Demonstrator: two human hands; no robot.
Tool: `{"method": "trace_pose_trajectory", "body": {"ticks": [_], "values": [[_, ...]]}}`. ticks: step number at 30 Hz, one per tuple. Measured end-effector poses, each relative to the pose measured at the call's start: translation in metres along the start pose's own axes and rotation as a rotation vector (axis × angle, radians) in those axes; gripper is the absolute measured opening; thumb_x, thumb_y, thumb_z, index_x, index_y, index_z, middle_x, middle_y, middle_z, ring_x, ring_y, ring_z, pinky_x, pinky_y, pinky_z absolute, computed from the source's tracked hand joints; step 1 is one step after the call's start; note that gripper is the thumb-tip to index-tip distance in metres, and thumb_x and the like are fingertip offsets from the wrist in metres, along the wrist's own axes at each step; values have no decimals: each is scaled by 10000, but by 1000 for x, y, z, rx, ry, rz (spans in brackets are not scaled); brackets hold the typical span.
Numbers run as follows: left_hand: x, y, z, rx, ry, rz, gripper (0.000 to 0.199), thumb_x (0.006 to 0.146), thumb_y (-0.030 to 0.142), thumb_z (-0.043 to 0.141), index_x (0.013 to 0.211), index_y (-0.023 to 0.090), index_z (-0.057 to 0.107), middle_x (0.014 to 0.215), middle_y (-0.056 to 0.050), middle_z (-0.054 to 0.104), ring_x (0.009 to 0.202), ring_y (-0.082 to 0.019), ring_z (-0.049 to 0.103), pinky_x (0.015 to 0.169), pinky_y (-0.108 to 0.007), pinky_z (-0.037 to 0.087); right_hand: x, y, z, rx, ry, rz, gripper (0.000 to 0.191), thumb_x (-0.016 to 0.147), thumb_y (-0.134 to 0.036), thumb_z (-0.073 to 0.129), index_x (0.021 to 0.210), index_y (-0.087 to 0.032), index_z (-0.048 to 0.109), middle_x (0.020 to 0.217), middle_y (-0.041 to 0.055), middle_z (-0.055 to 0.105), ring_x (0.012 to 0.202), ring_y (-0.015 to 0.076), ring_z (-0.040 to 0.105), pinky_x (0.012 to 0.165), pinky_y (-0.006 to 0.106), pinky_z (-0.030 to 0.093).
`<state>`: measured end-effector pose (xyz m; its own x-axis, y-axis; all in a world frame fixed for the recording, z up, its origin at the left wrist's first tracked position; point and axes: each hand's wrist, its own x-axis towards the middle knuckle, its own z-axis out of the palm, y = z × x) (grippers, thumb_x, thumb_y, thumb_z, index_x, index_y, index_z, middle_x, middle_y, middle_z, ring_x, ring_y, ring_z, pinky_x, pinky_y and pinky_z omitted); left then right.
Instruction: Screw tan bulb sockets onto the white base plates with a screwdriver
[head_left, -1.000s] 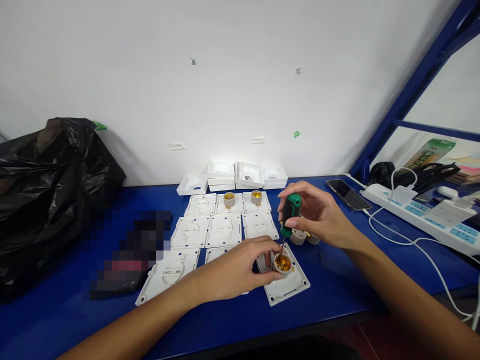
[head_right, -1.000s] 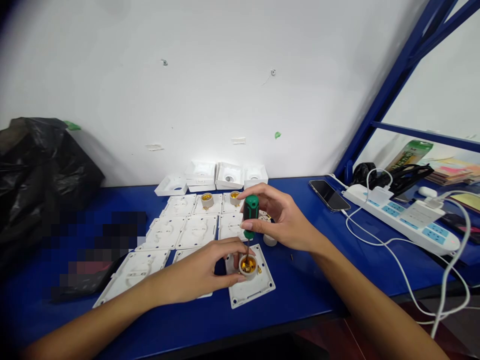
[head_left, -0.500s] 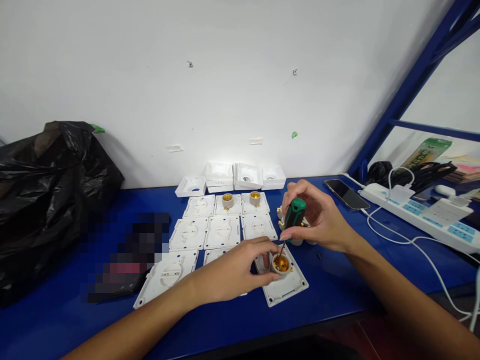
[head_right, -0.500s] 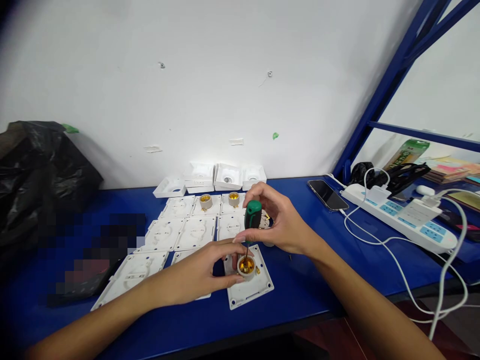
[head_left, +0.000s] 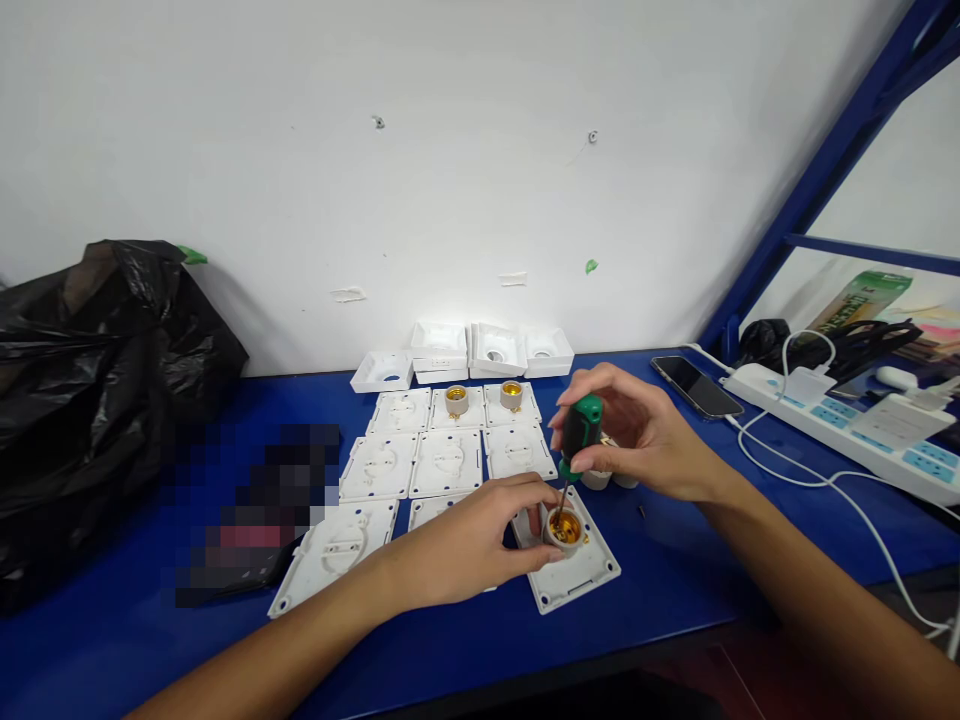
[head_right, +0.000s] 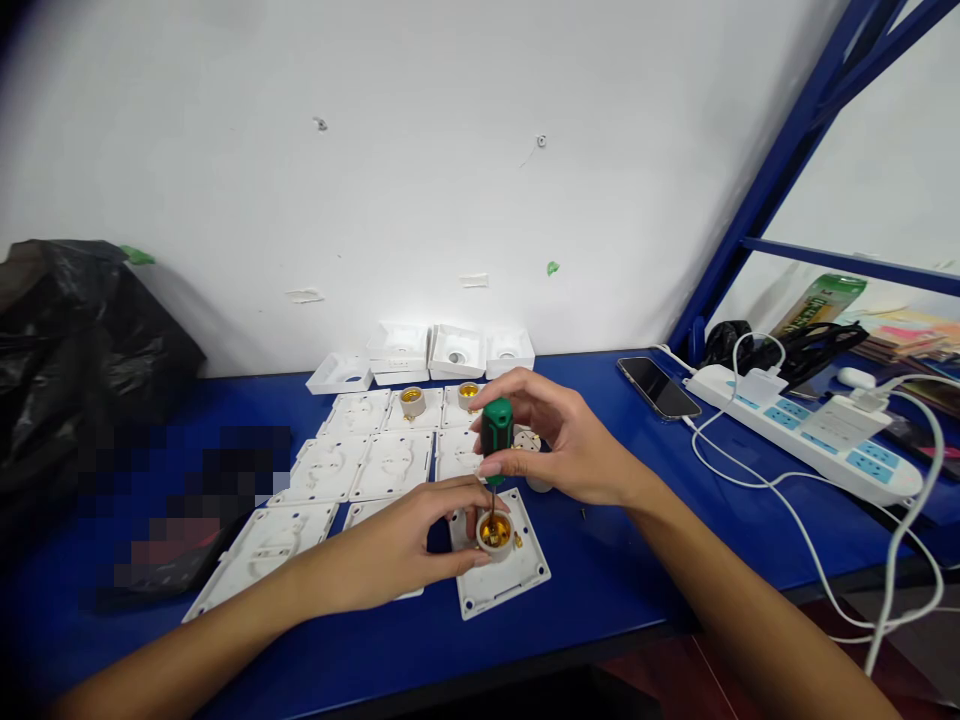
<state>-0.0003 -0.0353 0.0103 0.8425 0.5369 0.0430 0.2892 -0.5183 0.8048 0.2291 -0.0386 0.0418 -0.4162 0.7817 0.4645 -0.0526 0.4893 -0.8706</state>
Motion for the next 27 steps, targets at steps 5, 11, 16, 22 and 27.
{"method": "trace_pose_trajectory", "body": {"ticks": [5, 11, 16, 22, 27], "values": [[0, 1, 0, 0, 3, -5, 252, 958, 335, 691, 1189, 234, 680, 1072, -46, 694, 958, -208, 654, 893, -322, 504, 0, 7, 0, -123, 100, -75, 551, 613, -187, 982, 1040, -268, 644, 934, -25, 554, 786, 132, 530, 655, 271, 462], [0, 1, 0, -3, 0, -22, 245, 954, 332, 695, 1176, 231, 677, 1043, -41, 689, 940, -206, 645, 886, -329, 501, 1, 14, 3, -183, 99, -66, 365, 808, -474, 838, 1034, -246, 665, 907, -6, 550, 747, 139, 486, 657, 296, 409], [1, 1, 0, -4, -11, -5, 232, 947, 321, 703, 1156, 223, 686, 1033, -47, 671, 911, -201, 636, 863, -323, 502, -1, 10, 5, -146, 63, 53, 414, 1032, -582, 449, 1047, -220, 650, 891, 12, 531, 720, 136, 506, 624, 294, 416], [0, 1, -1, 0, -10, -12, 213, 951, 344, 700, 1131, 230, 687, 1030, -39, 678, 927, -207, 632, 840, -309, 492, 1, 1, 2, -96, -30, 70, 252, 1002, -459, 599, 1065, -233, 692, 941, 22, 577, 745, 127, 534, 651, 274, 461], [0, 0, 0, 12, -13, -11, 219, 956, 335, 699, 1148, 231, 683, 1019, -34, 671, 932, -202, 632, 858, -307, 489, 2, -2, 1, 7, -37, 60, 297, 901, -290, 772, 1176, -245, 668, 879, 15, 675, 717, 125, 591, 591, 249, 476]]}}
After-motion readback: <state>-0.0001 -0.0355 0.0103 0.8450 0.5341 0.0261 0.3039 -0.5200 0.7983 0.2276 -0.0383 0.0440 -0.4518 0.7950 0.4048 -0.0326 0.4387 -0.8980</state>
